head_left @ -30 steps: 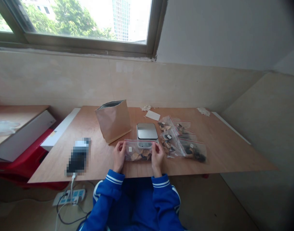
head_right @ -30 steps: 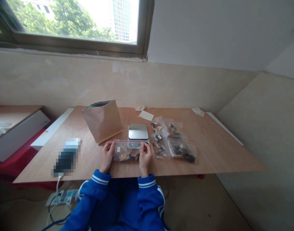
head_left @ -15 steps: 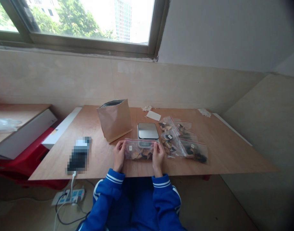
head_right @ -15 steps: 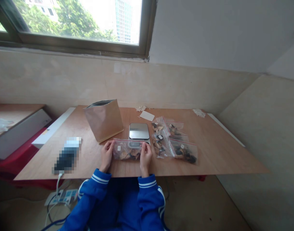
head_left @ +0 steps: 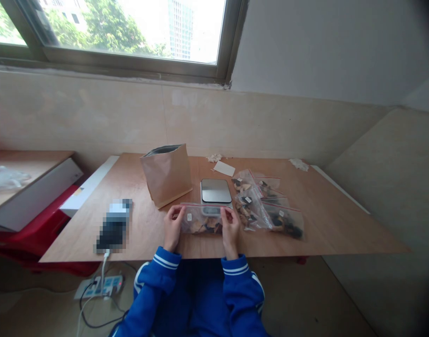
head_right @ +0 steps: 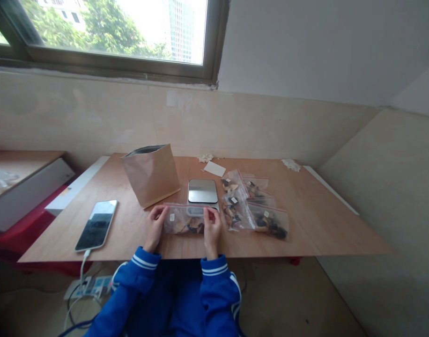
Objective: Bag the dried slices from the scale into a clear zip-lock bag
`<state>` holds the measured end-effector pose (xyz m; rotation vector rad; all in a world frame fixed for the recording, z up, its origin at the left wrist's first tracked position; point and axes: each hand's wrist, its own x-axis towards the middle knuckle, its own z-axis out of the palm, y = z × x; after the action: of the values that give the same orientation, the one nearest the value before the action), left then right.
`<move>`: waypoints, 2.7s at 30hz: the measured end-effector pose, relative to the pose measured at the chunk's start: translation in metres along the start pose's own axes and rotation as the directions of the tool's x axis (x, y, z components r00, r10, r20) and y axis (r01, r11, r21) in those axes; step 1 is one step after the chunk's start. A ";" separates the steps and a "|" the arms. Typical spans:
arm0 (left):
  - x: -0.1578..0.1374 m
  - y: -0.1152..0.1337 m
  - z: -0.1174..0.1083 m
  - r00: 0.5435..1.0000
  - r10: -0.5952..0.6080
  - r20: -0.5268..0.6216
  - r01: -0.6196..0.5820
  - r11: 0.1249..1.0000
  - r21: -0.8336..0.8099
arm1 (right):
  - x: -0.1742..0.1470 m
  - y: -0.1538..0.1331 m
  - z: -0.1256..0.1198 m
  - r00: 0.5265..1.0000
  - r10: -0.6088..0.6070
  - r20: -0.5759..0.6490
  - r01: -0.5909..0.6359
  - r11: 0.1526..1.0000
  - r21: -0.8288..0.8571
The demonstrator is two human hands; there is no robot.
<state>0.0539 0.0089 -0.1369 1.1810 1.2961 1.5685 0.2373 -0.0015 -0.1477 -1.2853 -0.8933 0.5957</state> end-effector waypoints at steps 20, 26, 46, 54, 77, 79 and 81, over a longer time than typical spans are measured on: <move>-0.001 0.001 -0.001 1.000 0.010 0.014 -0.011 1.000 0.022 | 0.001 0.015 -0.004 0.990 -0.123 -0.066 0.117 0.989 -0.091; -0.002 0.003 0.003 0.999 0.011 0.031 -0.012 1.000 0.025 | 0.000 0.011 -0.003 0.992 -0.112 -0.055 0.107 0.990 -0.093; -0.002 0.004 0.003 0.997 -0.014 0.076 0.014 1.000 -0.002 | 0.001 0.004 -0.002 1.000 -0.009 0.000 0.009 1.000 0.003; -0.003 0.000 0.004 0.995 -0.007 0.098 0.003 0.999 0.040 | 0.001 0.003 -0.002 0.999 -0.006 -0.035 0.006 1.000 0.004; -0.002 0.005 0.004 0.986 -0.042 0.159 0.041 0.999 0.007 | -0.001 0.005 0.000 0.994 -0.001 0.108 -0.006 0.998 0.062; -0.001 0.004 0.004 0.988 -0.021 0.153 0.018 1.000 0.024 | -0.001 0.006 0.000 0.994 -0.011 0.107 0.005 0.998 0.059; -0.001 0.003 0.004 0.990 -0.004 0.138 -0.001 0.999 0.038 | -0.001 0.007 0.000 0.994 -0.016 0.108 0.010 0.998 0.059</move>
<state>0.0576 0.0081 -0.1336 1.2885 1.2405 1.4396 0.2378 -0.0010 -0.1543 -1.2030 -0.9660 0.6819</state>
